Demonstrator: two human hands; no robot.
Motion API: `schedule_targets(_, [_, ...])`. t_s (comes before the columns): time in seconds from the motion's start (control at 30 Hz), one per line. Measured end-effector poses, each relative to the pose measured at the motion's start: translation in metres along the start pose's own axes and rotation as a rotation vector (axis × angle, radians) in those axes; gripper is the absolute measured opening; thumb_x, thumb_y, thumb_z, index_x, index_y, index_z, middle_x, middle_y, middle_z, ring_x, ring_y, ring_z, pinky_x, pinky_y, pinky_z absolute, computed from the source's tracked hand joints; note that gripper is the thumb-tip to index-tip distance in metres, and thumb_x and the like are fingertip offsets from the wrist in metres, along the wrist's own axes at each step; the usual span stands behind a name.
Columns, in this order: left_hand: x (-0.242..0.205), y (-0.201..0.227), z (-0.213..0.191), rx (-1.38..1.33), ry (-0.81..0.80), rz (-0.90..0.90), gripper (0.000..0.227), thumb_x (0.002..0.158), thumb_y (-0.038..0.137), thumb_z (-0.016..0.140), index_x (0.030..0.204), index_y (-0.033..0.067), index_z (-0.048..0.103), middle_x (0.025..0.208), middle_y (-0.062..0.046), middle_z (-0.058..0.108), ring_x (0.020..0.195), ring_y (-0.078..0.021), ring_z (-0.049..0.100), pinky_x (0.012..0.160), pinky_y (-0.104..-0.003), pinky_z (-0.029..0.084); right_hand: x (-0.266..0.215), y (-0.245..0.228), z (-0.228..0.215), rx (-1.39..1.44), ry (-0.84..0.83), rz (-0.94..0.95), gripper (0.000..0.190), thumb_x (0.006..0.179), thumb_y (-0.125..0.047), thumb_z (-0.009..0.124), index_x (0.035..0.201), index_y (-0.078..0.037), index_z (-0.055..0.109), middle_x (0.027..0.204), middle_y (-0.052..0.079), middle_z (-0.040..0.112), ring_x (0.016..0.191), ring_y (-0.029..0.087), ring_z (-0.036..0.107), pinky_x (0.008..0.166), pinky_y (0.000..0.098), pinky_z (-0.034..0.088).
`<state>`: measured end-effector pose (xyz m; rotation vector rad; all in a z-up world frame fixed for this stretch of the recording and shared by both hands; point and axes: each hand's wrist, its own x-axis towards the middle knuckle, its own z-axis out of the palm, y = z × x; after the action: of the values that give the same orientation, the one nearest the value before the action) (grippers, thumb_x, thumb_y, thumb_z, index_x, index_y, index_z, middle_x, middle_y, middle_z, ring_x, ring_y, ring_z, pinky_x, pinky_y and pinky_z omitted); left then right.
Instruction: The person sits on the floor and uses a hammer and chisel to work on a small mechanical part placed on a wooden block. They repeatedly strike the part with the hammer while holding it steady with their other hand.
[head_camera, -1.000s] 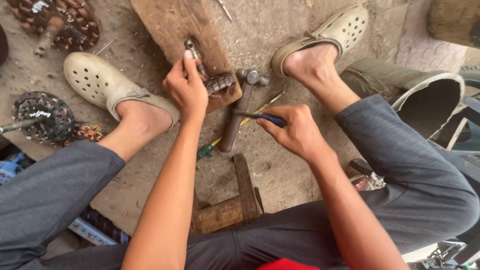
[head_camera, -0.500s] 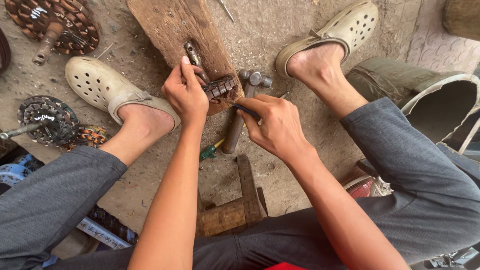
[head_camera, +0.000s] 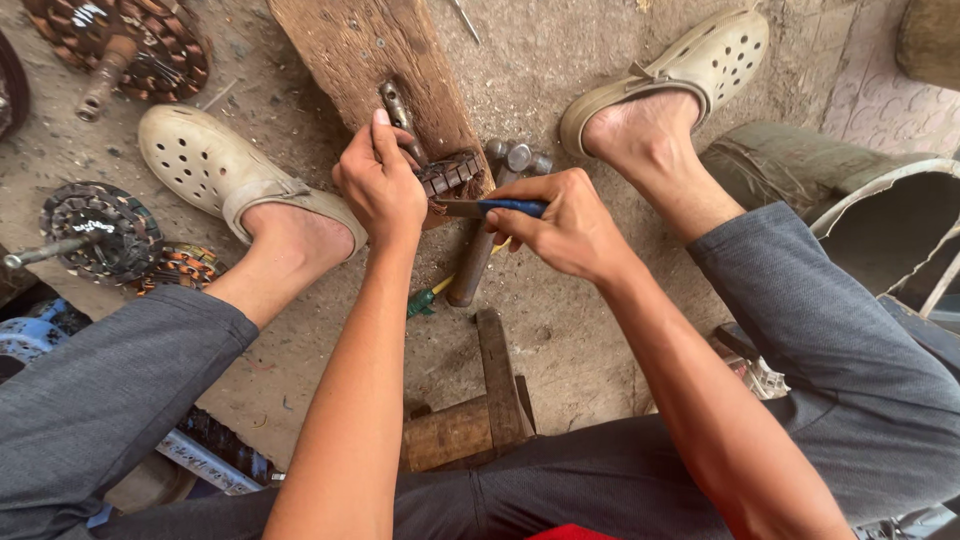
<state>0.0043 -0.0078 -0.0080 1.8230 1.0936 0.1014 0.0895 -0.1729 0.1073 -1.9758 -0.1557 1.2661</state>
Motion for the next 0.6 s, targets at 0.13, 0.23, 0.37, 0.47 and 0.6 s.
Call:
schedule_targets(0.13, [-0.003, 0.004, 0.001, 0.085, 0.029, 0.051, 0.046, 0.107, 0.032, 0.047, 0.074, 0.0087, 0.07, 0.053, -0.004, 0.063, 0.051, -0.0217, 0.066, 0.063, -0.041, 0.051, -0.006, -0.008, 0.008, -0.071, 0.043, 0.008, 0.021, 0.088, -0.012, 0.072, 0.105, 0.0, 0.079, 0.077, 0.01, 0.079, 0.058, 0.014, 0.072, 0.053, 0.0296, 0.057])
schedule_targets(0.23, [-0.003, 0.006, 0.0, 0.115, 0.015, 0.001, 0.046, 0.107, 0.034, 0.046, 0.075, 0.0096, 0.07, 0.055, -0.004, 0.063, 0.056, -0.0238, 0.067, 0.065, -0.043, 0.052, -0.011, -0.017, 0.021, -0.067, 0.077, 0.082, 0.022, 0.089, -0.012, 0.068, 0.104, 0.001, 0.078, 0.076, 0.011, 0.079, 0.055, 0.016, 0.073, 0.051, 0.0298, 0.059])
schedule_targets(0.37, [-0.002, 0.004, 0.0, 0.13, 0.012, -0.012, 0.046, 0.107, 0.035, 0.046, 0.077, 0.0104, 0.071, 0.057, -0.004, 0.064, 0.06, -0.0277, 0.067, 0.069, -0.045, 0.051, -0.024, -0.025, 0.051, 0.283, 0.215, 0.195, 0.024, 0.091, -0.009, 0.063, 0.103, 0.008, 0.075, 0.076, 0.014, 0.079, 0.063, 0.017, 0.079, 0.061, 0.029, 0.063])
schedule_targets(0.47, [-0.001, -0.001, 0.003, 0.161, 0.04, 0.038, 0.046, 0.106, 0.035, 0.047, 0.076, 0.0109, 0.073, 0.056, -0.004, 0.066, 0.062, -0.0301, 0.066, 0.072, -0.046, 0.051, -0.036, -0.02, 0.07, 0.503, 0.337, 0.24, 0.026, 0.092, -0.008, 0.064, 0.11, 0.01, 0.073, 0.079, 0.018, 0.078, 0.068, 0.02, 0.078, 0.061, 0.0299, 0.067])
schedule_targets(0.6, [0.003, -0.001, 0.001, 0.145, 0.014, 0.051, 0.045, 0.104, 0.037, 0.05, 0.078, 0.0108, 0.075, 0.059, -0.008, 0.067, 0.069, -0.034, 0.066, 0.071, -0.047, 0.049, -0.047, 0.011, 0.075, 0.737, 0.33, 0.25, 0.029, 0.095, -0.011, 0.062, 0.116, 0.008, 0.071, 0.091, 0.015, 0.078, 0.07, 0.018, 0.075, 0.058, 0.0294, 0.059])
